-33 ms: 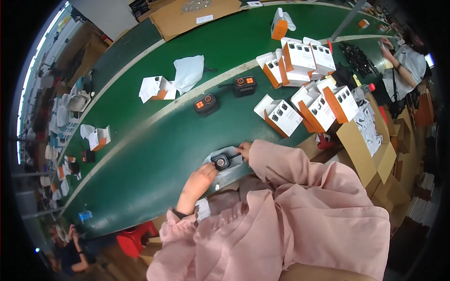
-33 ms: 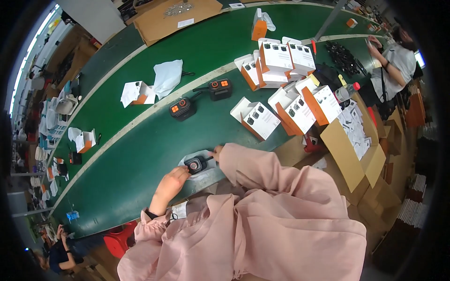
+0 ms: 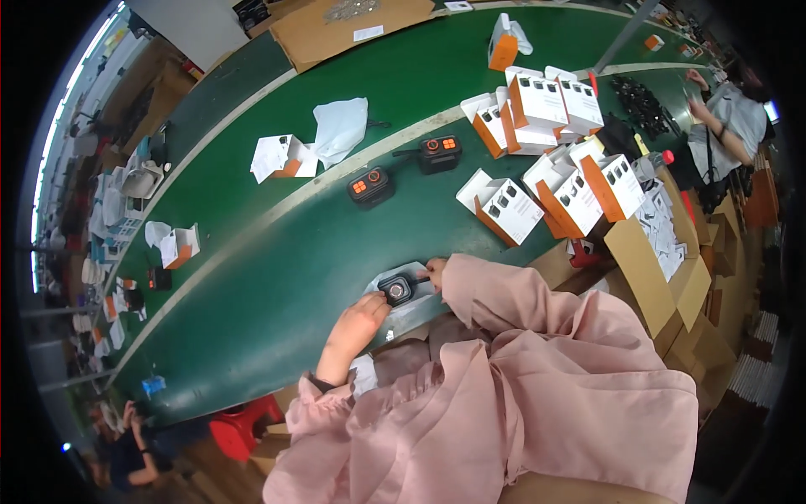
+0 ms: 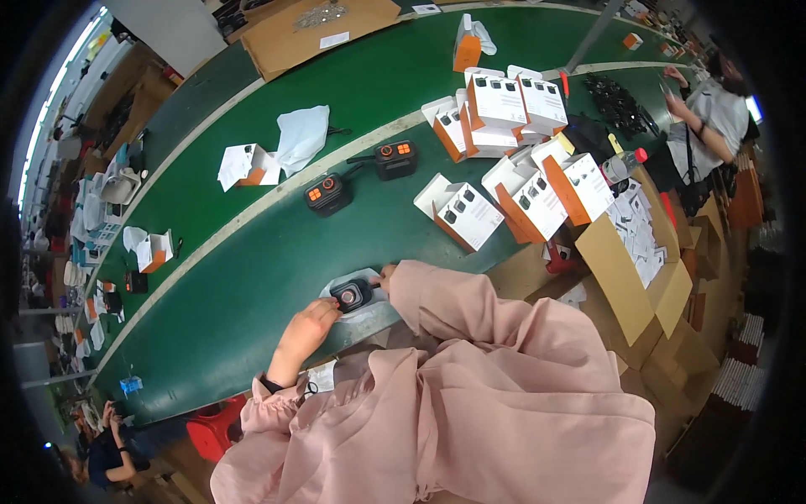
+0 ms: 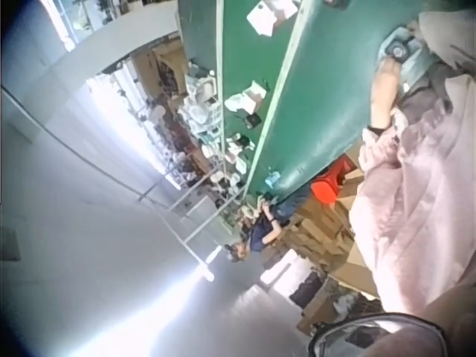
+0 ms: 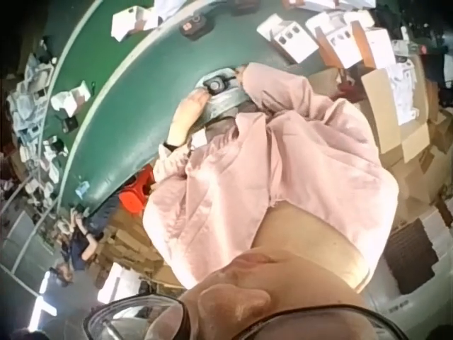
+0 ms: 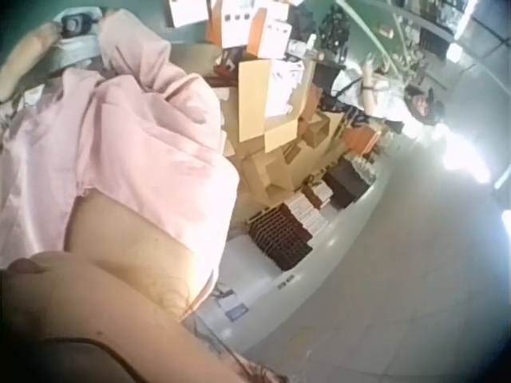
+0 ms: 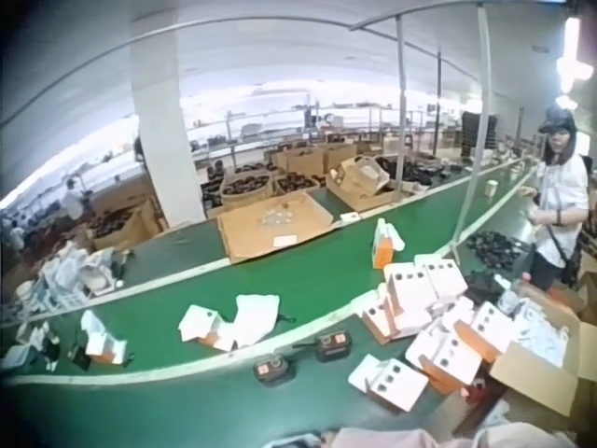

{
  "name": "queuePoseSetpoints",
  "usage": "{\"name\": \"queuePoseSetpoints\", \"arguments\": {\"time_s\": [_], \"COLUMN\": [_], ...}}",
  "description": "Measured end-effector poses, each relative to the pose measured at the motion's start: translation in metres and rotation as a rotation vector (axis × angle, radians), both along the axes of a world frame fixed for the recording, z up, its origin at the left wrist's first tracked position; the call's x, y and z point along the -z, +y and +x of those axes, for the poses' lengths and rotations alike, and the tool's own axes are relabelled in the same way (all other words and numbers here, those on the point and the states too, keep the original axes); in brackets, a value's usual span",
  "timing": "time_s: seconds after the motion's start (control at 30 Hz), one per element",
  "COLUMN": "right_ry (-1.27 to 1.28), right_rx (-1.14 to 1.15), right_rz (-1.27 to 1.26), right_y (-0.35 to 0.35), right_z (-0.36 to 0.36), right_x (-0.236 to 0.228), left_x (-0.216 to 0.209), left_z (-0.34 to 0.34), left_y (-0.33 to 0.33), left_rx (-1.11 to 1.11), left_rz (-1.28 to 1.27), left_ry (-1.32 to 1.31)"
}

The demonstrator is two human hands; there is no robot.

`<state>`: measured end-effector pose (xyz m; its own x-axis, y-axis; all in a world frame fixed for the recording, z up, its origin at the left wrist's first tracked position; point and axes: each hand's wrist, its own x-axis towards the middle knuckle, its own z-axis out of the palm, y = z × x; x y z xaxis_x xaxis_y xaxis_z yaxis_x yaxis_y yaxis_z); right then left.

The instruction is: The person is packing walkie-talkies into individual boxes on a factory assembly line.

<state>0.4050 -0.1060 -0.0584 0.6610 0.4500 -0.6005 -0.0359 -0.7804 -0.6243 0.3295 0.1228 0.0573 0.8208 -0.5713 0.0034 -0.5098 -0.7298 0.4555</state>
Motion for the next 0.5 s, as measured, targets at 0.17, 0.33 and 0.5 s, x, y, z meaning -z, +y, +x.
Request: {"name": "queuePoseSetpoints", "arguments": {"time_s": [0.17,0.33,0.5], "right_ry": [-0.174,-0.662,-0.35], "right_rx": [0.036,-0.492,-0.846], "right_rz": [0.014,-0.005,-0.159], "right_y": [0.0,0.027,0.063], "right_z": [0.026,0.014,0.016], "right_x": [-0.01,-0.131,-0.034], "left_x": [-0.024,-0.053,-0.041], "left_z": [-0.007,0.005,0.042], "left_y": [0.007,-0.01,-0.028], "left_rx": [-0.096,-0.052,-0.007], "left_rz": [-0.021,0.008,-0.158], "left_ry": [-0.06,-0.122,-0.064]}}
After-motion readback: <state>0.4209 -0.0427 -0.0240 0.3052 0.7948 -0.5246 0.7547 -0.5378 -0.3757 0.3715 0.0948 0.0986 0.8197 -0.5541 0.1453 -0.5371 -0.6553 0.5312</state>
